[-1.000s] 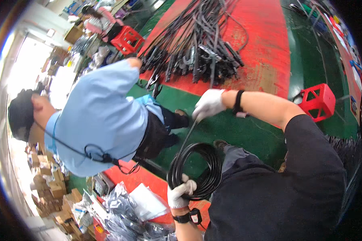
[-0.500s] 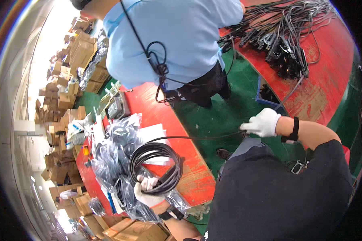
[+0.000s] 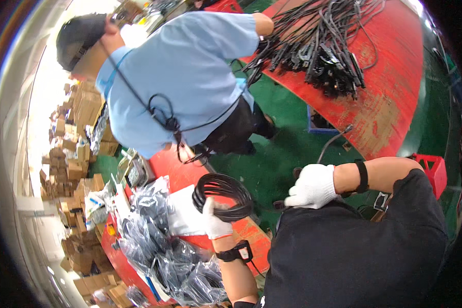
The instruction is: Coiling long black cables and placing them into plastic bags on a work table.
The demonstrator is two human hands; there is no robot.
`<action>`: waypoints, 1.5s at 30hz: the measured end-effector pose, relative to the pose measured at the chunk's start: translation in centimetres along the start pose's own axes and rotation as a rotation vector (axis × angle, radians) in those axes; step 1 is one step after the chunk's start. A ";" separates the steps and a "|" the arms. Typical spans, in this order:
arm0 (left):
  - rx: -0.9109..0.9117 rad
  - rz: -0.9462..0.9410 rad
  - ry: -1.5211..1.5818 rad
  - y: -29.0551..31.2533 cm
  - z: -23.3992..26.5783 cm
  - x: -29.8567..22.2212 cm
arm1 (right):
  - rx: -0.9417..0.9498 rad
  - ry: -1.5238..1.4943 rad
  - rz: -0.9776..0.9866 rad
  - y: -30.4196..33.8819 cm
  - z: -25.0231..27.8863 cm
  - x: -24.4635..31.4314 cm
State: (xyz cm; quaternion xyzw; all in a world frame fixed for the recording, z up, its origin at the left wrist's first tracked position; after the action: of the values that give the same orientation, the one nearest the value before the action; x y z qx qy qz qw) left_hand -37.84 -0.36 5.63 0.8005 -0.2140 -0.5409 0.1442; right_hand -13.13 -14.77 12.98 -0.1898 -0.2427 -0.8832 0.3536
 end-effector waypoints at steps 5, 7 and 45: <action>0.366 0.098 -0.225 -1.0 -7.3 4.9 | -0.435 0.036 -0.009 0.9 5.4 -1.7; 0.514 0.126 -0.267 -0.9 -10.0 6.4 | -0.482 0.017 -0.054 0.6 6.5 -2.9; 0.156 -0.318 0.589 12.4 12.3 -0.1 | -0.175 -0.461 0.513 -7.2 12.6 0.7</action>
State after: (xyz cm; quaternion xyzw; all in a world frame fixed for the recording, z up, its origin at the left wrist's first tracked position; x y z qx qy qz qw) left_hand -51.56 -11.09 6.84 0.9543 -0.0763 -0.2842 0.0518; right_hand -16.72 -3.48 21.37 -0.4682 -0.1841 -0.7172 0.4822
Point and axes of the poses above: each hand's wrist, its own y-axis away from the middle knuckle, its own z-axis out of the back of the hand, x = y × z, the point moved 9 cm from there along -y, towards the middle knuckle, and after that the axes turned 13 degrees about x, right-handed, at the moved point
